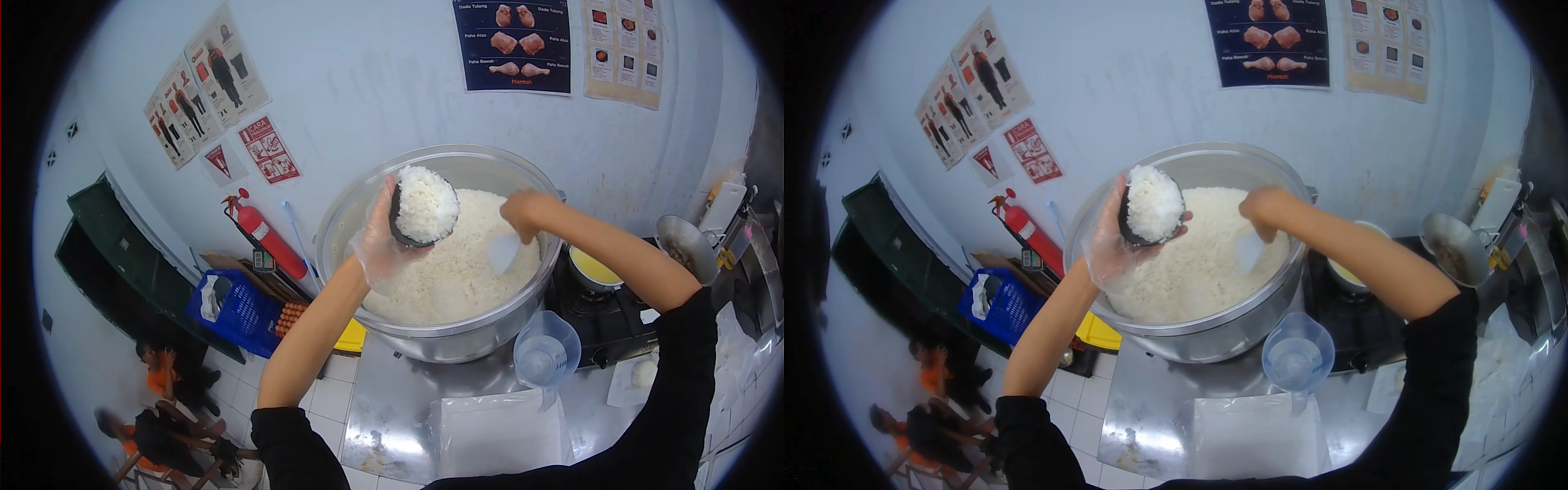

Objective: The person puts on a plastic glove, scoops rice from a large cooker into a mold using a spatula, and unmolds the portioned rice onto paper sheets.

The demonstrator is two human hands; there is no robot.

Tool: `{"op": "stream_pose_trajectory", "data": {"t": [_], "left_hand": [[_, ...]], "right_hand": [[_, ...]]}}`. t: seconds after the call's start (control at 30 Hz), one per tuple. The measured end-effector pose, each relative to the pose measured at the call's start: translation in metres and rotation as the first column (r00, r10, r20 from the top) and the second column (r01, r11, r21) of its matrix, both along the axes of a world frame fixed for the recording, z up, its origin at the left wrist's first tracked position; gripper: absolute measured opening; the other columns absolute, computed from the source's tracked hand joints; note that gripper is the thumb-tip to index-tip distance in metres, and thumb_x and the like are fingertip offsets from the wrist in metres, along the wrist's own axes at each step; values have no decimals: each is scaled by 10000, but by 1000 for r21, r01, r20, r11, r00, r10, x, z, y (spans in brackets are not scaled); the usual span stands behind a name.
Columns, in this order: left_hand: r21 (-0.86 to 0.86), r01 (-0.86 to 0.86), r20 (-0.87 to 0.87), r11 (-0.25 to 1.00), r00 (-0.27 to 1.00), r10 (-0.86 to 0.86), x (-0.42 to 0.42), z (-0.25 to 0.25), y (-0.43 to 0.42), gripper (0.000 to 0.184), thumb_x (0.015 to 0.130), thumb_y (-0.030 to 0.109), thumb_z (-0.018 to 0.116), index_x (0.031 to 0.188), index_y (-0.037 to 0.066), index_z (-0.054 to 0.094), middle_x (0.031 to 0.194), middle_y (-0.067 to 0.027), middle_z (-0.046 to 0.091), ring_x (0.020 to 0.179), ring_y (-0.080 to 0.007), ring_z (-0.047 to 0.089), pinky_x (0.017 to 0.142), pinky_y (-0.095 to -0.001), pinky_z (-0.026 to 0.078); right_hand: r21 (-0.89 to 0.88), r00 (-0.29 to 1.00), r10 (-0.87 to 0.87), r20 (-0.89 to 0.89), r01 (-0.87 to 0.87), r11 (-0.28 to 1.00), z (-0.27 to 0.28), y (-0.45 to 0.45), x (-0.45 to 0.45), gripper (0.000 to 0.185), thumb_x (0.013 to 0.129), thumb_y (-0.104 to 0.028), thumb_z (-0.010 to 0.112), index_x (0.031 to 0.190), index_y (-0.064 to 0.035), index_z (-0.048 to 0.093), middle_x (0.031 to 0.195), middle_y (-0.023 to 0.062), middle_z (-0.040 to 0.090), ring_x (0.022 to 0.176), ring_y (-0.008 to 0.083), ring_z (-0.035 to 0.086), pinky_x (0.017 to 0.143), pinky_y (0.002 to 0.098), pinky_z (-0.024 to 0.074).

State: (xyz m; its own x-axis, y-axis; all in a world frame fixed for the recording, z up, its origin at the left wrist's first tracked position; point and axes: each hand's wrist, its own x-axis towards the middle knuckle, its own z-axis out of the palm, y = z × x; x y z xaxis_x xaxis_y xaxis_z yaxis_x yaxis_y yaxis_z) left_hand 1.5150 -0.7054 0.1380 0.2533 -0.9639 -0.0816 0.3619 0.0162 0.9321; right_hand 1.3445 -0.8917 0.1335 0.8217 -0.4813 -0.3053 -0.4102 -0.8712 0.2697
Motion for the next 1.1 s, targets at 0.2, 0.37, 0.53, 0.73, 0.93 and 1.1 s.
{"op": "stream_pose_trajectory", "data": {"t": [0.2, 0.37, 0.53, 0.73, 0.93, 1.1], "left_hand": [[16, 80, -50, 997, 996, -79, -2, 0, 1, 799, 843, 806, 334, 1289, 172, 522, 1150, -137, 642, 1035, -298, 646, 678, -318, 534], [106, 48, -28, 993, 999, -45, -14, 9, 0, 824, 814, 830, 358, 1315, 194, 509, 1227, -100, 602, 1075, -327, 608, 897, -415, 488], [140, 20, -6, 990, 1000, -19, -6, 1, -1, 818, 832, 813, 350, 1336, 186, 497, 1258, -92, 583, 1103, -333, 589, 912, -455, 491], [29, -75, -248, 997, 965, 80, 0, -4, -10, 747, 890, 747, 315, 1360, 180, 439, 1359, -105, 487, 1242, -319, 496, 1021, -562, 442], [-197, -52, -435, 979, 899, -40, -4, 15, -5, 605, 975, 573, 298, 1343, 116, 445, 1359, -155, 478, 1246, -365, 479, 1034, -618, 423], [-250, -123, -474, 960, 881, -10, -11, 32, -1, 539, 985, 488, 298, 1320, 99, 462, 1325, -169, 502, 1246, -366, 477, 1040, -632, 412]], "right_hand": [[95, 741, -2, 672, -83, 992, 43, -30, -13, 313, 860, -321, 639, 1020, -52, 658, 894, 192, 688, 828, 341, 665, 727, 411, 505], [425, 686, -134, 715, -274, 863, 51, -16, 6, 465, 980, -498, 470, 1138, -83, 607, 697, 45, 577, 569, 188, 523, 555, 314, 441], [890, 883, -378, 276, -86, 448, 85, -9, -17, 452, 1007, -508, 406, 1173, -134, 599, 639, -50, 393, 471, 51, 278, 403, 220, 245], [242, 582, 9, 813, -351, 905, 39, -1, -5, 336, 1015, -385, 426, 1201, -152, 580, 719, 71, 577, 506, 178, 530, 455, 302, 407], [-286, 426, 343, 837, -193, 938, 41, 74, -20, 364, 954, -153, 487, 1303, -241, 541, 895, 135, 660, 661, 290, 658, 577, 382, 518], [-400, 505, 426, 750, -166, 901, 40, 82, -16, 444, 939, -131, 496, 1352, -295, 512, 892, 133, 654, 637, 275, 651, 573, 377, 519]]}}
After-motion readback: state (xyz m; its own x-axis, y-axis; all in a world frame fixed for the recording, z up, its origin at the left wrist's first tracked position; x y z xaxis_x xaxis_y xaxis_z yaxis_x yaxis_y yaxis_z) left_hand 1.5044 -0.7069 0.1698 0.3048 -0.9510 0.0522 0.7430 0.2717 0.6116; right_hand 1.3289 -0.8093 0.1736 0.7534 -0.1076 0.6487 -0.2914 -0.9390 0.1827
